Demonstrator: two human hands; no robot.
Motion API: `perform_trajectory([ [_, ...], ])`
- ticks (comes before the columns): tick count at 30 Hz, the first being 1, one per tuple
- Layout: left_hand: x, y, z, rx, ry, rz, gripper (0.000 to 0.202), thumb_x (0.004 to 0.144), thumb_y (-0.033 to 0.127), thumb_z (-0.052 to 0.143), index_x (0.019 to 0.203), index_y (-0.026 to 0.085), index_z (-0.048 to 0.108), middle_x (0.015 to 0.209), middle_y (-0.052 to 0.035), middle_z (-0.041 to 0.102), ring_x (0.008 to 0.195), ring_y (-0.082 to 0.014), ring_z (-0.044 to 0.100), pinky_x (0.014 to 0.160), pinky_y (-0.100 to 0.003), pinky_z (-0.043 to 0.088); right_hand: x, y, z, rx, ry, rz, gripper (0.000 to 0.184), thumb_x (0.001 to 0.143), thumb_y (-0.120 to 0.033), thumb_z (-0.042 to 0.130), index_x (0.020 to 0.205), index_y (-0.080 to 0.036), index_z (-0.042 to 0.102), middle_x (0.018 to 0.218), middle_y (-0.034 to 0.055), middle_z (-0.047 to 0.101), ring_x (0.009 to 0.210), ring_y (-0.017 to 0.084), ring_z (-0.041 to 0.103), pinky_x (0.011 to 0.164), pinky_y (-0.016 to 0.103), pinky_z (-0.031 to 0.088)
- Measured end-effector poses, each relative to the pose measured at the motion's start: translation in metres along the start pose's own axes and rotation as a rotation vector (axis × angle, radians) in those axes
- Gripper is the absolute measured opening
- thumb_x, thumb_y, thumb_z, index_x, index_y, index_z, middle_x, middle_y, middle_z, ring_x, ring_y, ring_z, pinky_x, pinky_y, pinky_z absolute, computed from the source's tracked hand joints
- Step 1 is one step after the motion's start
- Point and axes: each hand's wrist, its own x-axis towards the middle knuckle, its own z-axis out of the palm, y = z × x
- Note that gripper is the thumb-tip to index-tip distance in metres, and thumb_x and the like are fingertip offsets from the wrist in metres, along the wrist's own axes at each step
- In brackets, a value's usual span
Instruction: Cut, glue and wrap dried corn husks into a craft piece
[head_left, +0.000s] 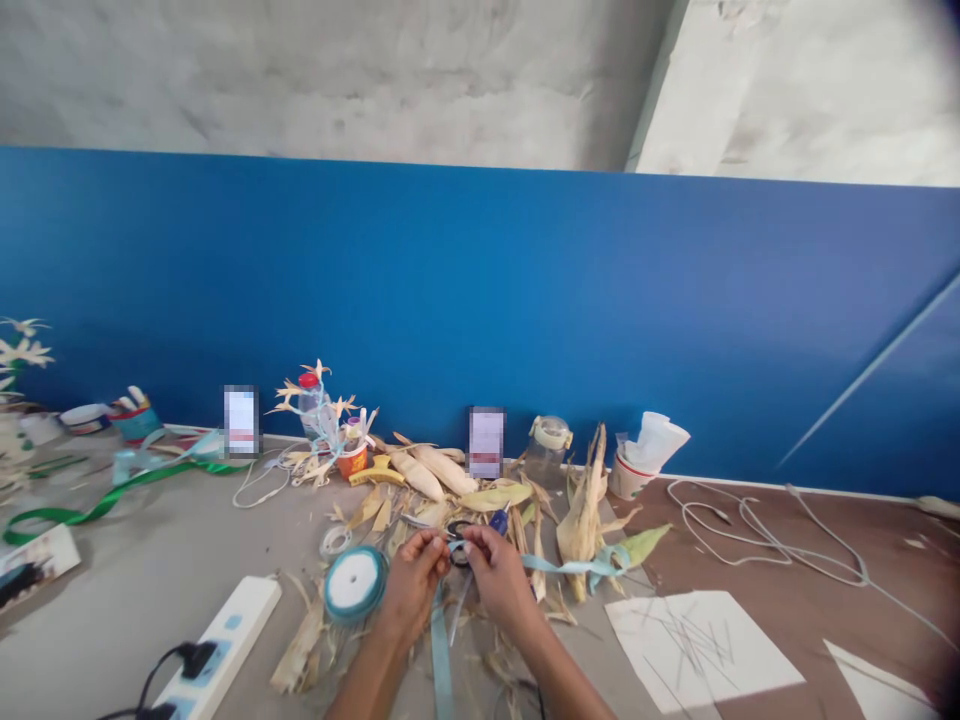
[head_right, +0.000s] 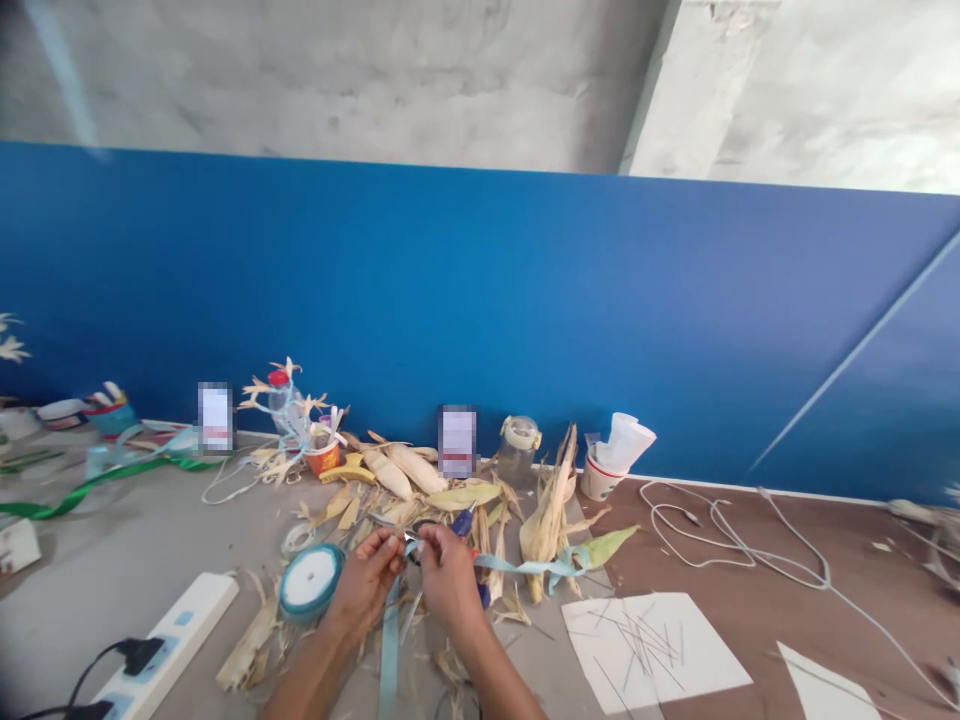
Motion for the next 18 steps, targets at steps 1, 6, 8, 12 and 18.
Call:
perform_trajectory([
  [1,0.000,0.000,0.000,0.008,-0.009,0.005,0.029,0.057,0.036,0.082,0.069,0.016,0.065,0.059,0.0024,0.056,0.050,-0.0099,0.044,0.051,-0.024,0.037,0.002,0.003,0.003,0.029,0.008,0.002,0.019,0.077,-0.023,0.051,0.086,-0.019,0.067,0.085,0.0074,0.073,0.082,0.024,0.068,0.076,0.036,0.052],
  [6,-0.001,-0.001,0.000,0.024,-0.019,0.005,0.030,0.057,0.038,0.082,0.068,0.016,0.064,0.057,0.0027,0.056,0.050,-0.0091,0.043,0.052,-0.023,0.036,0.008,0.013,0.014,0.140,0.010,0.027,0.020,0.076,-0.026,0.054,0.086,-0.018,0.068,0.086,0.0073,0.072,0.083,0.023,0.067,0.079,0.037,0.052],
  [8,0.000,0.000,0.000,0.016,-0.015,-0.006,0.032,0.055,0.038,0.083,0.068,0.016,0.065,0.057,0.0028,0.056,0.050,-0.0088,0.043,0.052,-0.022,0.035,0.008,0.015,0.017,0.160,0.017,0.020,0.021,0.075,-0.026,0.054,0.087,-0.017,0.069,0.088,0.0080,0.072,0.085,0.023,0.066,0.081,0.037,0.051],
  [12,0.000,-0.002,0.000,0.010,-0.016,-0.019,0.032,0.055,0.039,0.083,0.067,0.015,0.065,0.053,0.0038,0.054,0.049,-0.0087,0.043,0.051,-0.022,0.034,0.006,0.015,0.021,0.175,0.011,-0.025,0.019,0.076,-0.023,0.053,0.086,-0.018,0.070,0.088,0.0071,0.069,0.084,0.021,0.065,0.081,0.034,0.051],
  [18,0.002,-0.009,-0.005,0.044,-0.011,-0.008,0.033,0.058,0.041,0.082,0.069,0.015,0.065,0.050,0.0047,0.050,0.048,-0.0086,0.041,0.050,-0.021,0.032,0.003,0.014,0.024,0.185,0.032,-0.056,0.018,0.077,-0.020,0.053,0.084,-0.019,0.069,0.086,0.0060,0.067,0.081,0.019,0.063,0.077,0.032,0.051],
])
